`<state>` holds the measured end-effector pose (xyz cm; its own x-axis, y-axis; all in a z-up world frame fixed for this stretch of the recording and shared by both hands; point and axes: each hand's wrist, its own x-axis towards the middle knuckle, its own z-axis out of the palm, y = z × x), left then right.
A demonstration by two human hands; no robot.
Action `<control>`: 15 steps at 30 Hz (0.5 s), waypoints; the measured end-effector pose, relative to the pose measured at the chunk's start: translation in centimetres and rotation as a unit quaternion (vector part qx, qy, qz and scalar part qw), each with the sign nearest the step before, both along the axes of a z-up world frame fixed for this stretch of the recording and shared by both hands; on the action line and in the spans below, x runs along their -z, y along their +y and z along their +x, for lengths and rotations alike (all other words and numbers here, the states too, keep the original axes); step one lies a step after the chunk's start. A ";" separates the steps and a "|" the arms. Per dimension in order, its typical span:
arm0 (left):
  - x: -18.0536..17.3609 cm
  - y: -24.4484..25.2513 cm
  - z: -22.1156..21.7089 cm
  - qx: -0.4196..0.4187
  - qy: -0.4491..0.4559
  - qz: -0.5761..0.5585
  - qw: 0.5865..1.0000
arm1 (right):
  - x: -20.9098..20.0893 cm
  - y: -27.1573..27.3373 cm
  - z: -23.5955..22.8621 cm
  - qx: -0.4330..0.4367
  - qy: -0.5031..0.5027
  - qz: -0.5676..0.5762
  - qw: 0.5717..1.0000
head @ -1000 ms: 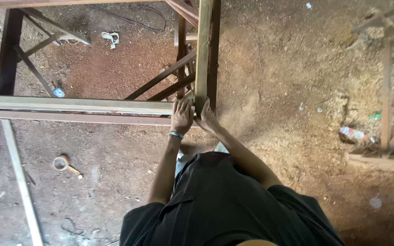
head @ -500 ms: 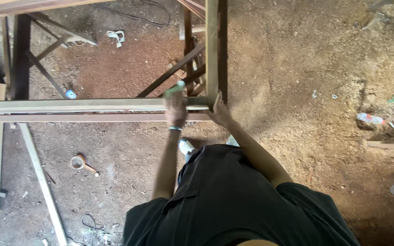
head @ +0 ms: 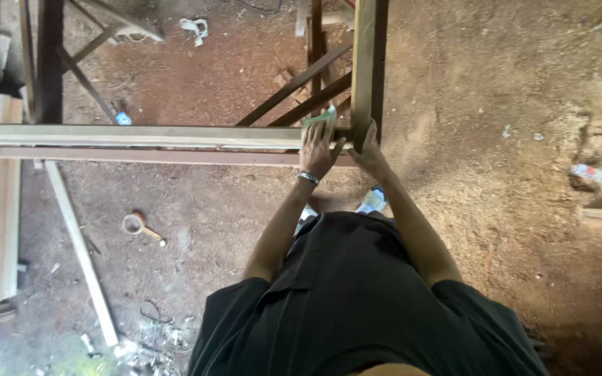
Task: The person sands the surface and edges of a large wooden frame by hand using a piece of sandpaper.
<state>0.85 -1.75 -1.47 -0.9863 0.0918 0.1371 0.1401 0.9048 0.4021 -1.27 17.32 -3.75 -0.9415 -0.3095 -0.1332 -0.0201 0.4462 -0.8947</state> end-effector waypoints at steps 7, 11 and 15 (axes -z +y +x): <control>2.4 1.5 0.6 0.008 0.033 0.015 0.999 | 1.0 0.2 0.3 -0.003 -0.045 0.001 0.999; -0.1 -0.7 3.8 0.123 0.068 -0.314 0.939 | 3.0 0.5 0.1 -0.030 0.021 0.012 0.999; 0.0 -4.0 2.8 0.111 0.093 -0.405 0.903 | -0.2 0.1 0.5 -0.004 -0.112 0.010 0.994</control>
<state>3.62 -5.80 -1.43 -0.8981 0.4286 0.0982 0.3505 0.8326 -0.4288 -0.79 17.39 -3.56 -0.8850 -0.3122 -0.3454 0.1745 0.4653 -0.8678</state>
